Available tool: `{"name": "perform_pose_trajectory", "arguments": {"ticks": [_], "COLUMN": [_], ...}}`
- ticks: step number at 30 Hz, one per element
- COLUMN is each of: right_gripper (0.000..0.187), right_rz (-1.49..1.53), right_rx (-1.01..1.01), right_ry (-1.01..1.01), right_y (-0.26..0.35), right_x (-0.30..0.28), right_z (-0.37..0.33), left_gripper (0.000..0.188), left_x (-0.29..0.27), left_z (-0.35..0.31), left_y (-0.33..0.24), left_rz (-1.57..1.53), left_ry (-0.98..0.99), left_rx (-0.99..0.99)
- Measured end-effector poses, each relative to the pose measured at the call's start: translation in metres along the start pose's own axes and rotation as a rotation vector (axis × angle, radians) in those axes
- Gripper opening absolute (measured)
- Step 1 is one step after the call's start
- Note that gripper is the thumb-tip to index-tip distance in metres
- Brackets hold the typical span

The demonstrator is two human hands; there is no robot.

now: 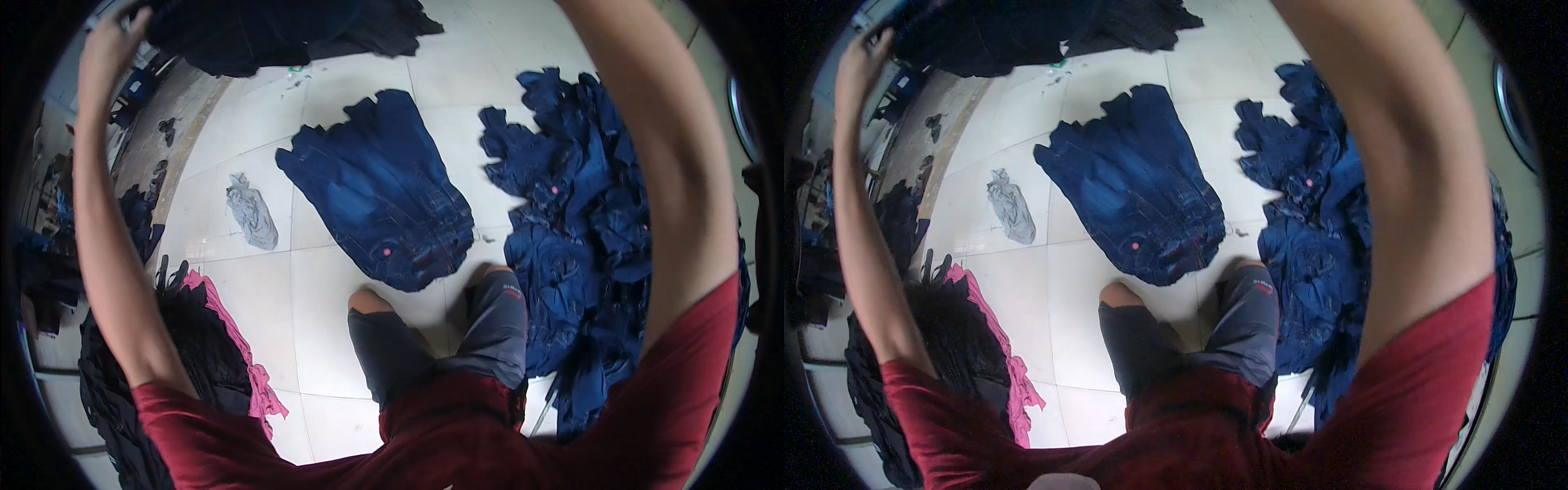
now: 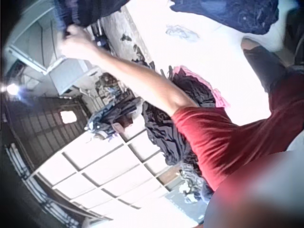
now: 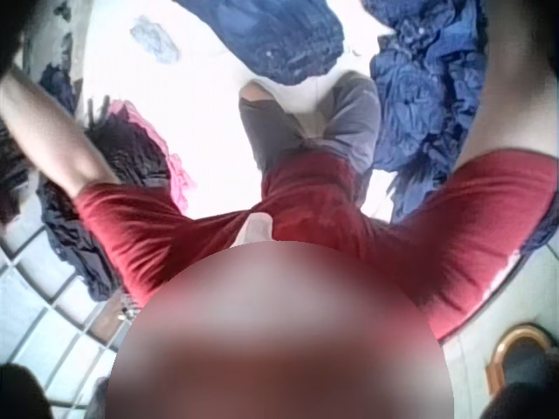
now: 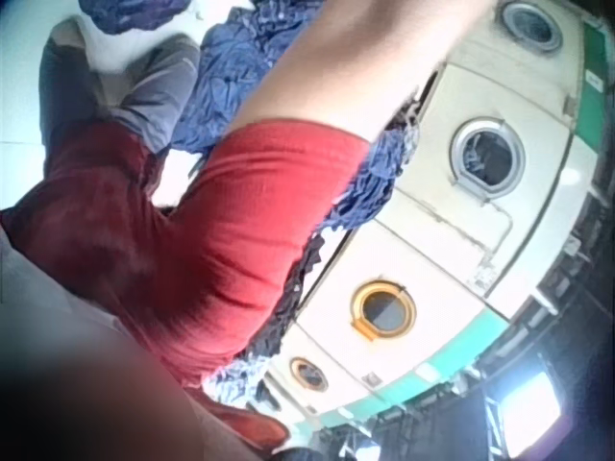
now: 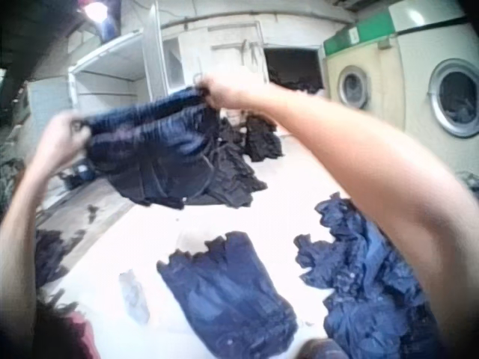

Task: The person sits on the floor and folds denim jeans one by one from a large pile, placing each folded pair into a growing stack. The person handles the jeans by hand, turning them over and aligning the legs before folding.

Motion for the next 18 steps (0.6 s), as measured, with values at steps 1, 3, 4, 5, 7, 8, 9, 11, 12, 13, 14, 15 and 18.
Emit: {"name": "perform_pose_trajectory", "arguments": {"ticks": [1,3,4,5,7,8,9,11,12,13,14,15,18], "right_gripper": [0.028,0.025,0.022,0.022,0.022,0.016,0.017,0.025,0.026,0.024,0.023,0.023,0.021], "right_rz": [0.066,0.132,0.122,0.076,0.204,0.158,0.176,0.283,0.360,0.473,0.551,0.594,0.764], "right_rx": [0.037,-0.019,-0.061,-0.080,0.032,0.000,0.058,0.055,0.023,0.144,0.190,0.238,0.446], "right_ry": [0.085,0.168,0.085,0.133,0.264,0.322,0.422,0.843,1.164,1.347,1.530,1.465,1.289], "right_y": [0.002,0.045,0.070,0.095,0.150,0.184,0.211,0.275,0.306,0.322,0.336,0.340,0.324], "right_x": [0.022,0.068,0.082,0.103,0.138,0.149,0.161,0.187,0.196,0.195,0.195,0.190,0.170], "right_z": [-0.035,-0.096,-0.139,-0.188,-0.303,-0.362,-0.426,-0.557,-0.624,-0.674,-0.710,-0.718,-0.718], "left_gripper": [0.051,0.047,0.041,0.036,0.030,0.027,0.024,0.026,0.036,0.047,0.060,0.065,0.088], "left_x": [0.034,0.085,0.110,0.143,0.201,0.231,0.273,0.314,0.330,0.337,0.336,0.335,0.336], "left_z": [-0.036,-0.116,-0.163,-0.215,-0.326,-0.385,-0.456,-0.571,-0.627,-0.671,-0.698,-0.708,-0.726], "left_y": [0.010,-0.030,-0.052,-0.074,-0.123,-0.153,-0.174,-0.250,-0.293,-0.324,-0.350,-0.351,-0.358], "left_rz": [-0.039,-0.042,-0.209,-0.169,-0.282,-0.258,-0.344,-0.624,-0.545,-0.561,-0.639,-0.608,-0.648], "left_ry": [0.122,0.074,0.039,0.083,0.134,0.270,0.516,0.826,1.139,1.318,1.349,1.265,1.272], "left_rx": [-0.207,-0.084,-0.040,-0.072,-0.202,-0.263,-0.534,-0.620,-0.473,-0.362,-0.297,-0.258,-0.245]}}
Point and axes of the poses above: each hand's wrist, its own z-axis towards the middle knuckle, its own x-axis out of the palm, y = z × x, the point moved 9 cm from there along z, towards the middle knuckle, and after that the axes turned 14 degrees about -z, right-handed, at the moved point
